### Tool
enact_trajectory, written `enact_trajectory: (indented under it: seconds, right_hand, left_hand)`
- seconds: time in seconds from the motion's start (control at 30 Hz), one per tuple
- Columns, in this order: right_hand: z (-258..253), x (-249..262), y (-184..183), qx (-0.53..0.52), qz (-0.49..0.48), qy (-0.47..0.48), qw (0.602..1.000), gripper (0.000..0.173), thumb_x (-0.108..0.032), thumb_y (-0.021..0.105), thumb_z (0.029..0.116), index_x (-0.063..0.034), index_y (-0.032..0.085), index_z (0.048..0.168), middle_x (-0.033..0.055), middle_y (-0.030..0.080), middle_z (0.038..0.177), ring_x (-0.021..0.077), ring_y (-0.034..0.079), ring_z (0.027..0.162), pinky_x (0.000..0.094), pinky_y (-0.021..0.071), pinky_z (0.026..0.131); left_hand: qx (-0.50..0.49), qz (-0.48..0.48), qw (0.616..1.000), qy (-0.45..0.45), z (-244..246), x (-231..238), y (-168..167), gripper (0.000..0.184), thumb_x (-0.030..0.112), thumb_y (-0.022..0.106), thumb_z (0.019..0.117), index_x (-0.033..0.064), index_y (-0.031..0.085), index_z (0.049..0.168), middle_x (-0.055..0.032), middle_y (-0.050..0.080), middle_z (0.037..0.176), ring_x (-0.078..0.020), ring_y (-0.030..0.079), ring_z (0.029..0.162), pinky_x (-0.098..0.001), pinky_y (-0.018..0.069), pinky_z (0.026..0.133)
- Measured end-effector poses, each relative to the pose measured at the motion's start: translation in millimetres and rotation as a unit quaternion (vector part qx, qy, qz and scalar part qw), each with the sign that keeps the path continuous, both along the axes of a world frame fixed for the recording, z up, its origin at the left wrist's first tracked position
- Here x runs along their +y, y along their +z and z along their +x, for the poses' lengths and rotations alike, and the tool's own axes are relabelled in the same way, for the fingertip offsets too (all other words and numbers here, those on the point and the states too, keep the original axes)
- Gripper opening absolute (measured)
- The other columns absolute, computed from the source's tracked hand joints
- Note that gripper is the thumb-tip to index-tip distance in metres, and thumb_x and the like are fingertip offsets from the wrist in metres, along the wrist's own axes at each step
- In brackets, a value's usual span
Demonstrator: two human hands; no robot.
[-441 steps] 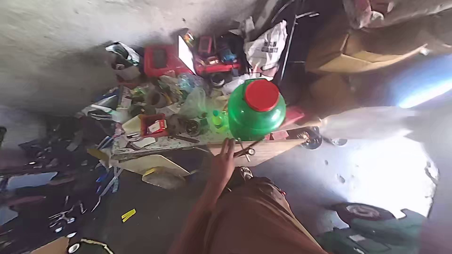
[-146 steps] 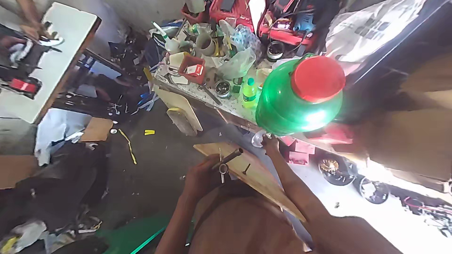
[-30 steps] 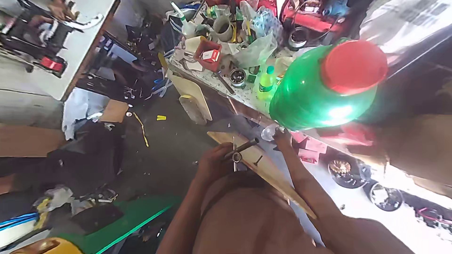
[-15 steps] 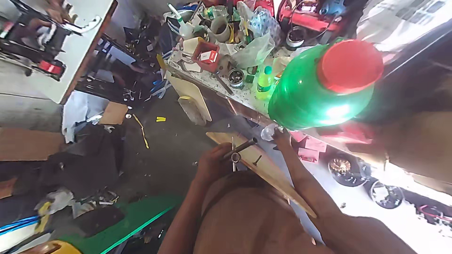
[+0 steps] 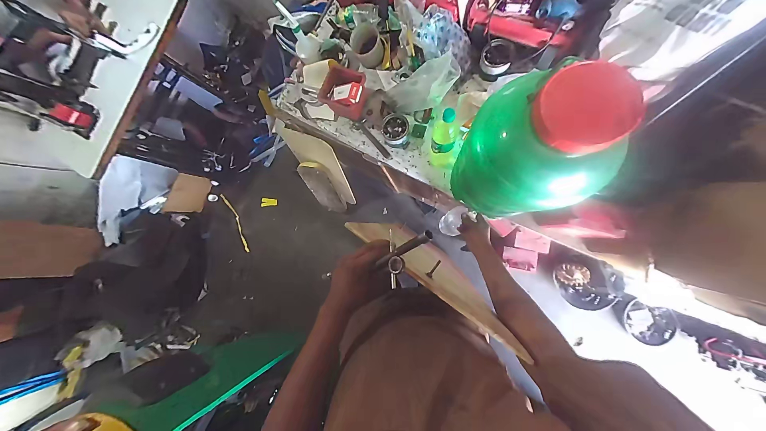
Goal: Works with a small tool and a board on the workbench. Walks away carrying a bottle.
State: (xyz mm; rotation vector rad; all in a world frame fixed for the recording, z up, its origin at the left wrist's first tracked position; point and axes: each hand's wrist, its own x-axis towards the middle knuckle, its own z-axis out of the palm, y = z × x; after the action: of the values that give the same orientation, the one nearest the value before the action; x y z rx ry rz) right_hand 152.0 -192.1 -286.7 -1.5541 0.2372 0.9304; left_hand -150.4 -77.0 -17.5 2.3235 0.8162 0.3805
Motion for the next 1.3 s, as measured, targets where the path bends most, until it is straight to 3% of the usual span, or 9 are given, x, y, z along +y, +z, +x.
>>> enact_trajectory:
  seconds: [0.13,0.27,0.47,0.93,1.17,1.3]
  right_hand:
    - [0.6,-0.6,-0.6,-0.002,-0.012,0.001,1.0,0.051,-0.014,0.075,0.0954,-0.0052,0.052,0.14,0.0137,0.069,0.098,0.0188,0.065,0.068,0.0383,0.0591,0.066]
    - [2.2,-0.5,3.7,-0.016,-0.013,0.011,1.0,0.041,-0.014,0.074,0.0953,-0.0021,0.057,0.13,0.0123,0.068,0.093,0.0175,0.064,0.066,0.037,0.0589,0.065]
    - [2.5,-3.6,2.1,-0.011,-0.018,0.019,1.0,0.042,-0.017,0.076,0.0951,-0.0067,0.059,0.132,0.0127,0.069,0.1,0.0196,0.066,0.071,0.0397,0.0597,0.068]
    - [2.9,-5.4,-3.1,-0.015,-0.022,0.03,0.999,0.046,-0.02,0.077,0.0939,-0.0074,0.058,0.133,0.0116,0.07,0.098,0.0193,0.066,0.071,0.0396,0.0599,0.069]
    - [3.3,-7.0,0.3,-0.028,-0.048,0.069,0.996,0.053,-0.029,0.075,0.0963,-0.0098,0.053,0.141,0.0113,0.07,0.099,0.0186,0.067,0.074,0.04,0.0597,0.073]
    - [3.9,-4.6,-4.5,-0.03,-0.043,0.053,0.997,0.051,-0.024,0.075,0.0961,-0.0057,0.054,0.139,0.0103,0.069,0.093,0.0156,0.064,0.069,0.0366,0.0589,0.068]
  left_hand:
    - [-0.001,-0.002,1.0,0.0,0.8,-0.4,0.8,0.017,0.014,0.068,0.0946,0.013,0.078,0.109,-0.0035,0.075,0.119,-0.0137,0.074,0.1,-0.0346,0.0616,0.085]
    - [-0.024,0.008,1.0,-0.005,4.0,1.6,0.3,0.015,0.017,0.068,0.0963,0.0102,0.078,0.105,-0.0058,0.076,0.114,-0.0126,0.073,0.1,-0.0307,0.0606,0.087]
    - [-0.012,0.011,1.0,-0.006,4.0,1.1,-0.3,0.015,0.018,0.068,0.0967,0.0104,0.078,0.105,-0.0055,0.075,0.116,-0.012,0.073,0.1,-0.0299,0.0609,0.086]
    - [-0.015,0.008,1.0,-0.003,2.3,1.4,-2.3,0.016,0.016,0.07,0.0949,0.0105,0.078,0.108,-0.0063,0.075,0.116,-0.0131,0.073,0.1,-0.0315,0.0613,0.086]
    - [-0.013,0.016,1.0,-0.001,0.7,2.5,-4.4,0.015,0.018,0.07,0.0956,0.0128,0.078,0.106,-0.0038,0.075,0.118,-0.0127,0.073,0.102,-0.0329,0.0612,0.086]
    - [0.0,0.008,1.0,-0.008,1.8,0.9,-1.3,0.014,0.017,0.068,0.0955,0.0115,0.078,0.104,-0.0037,0.074,0.121,-0.0135,0.072,0.105,-0.0355,0.0611,0.087]
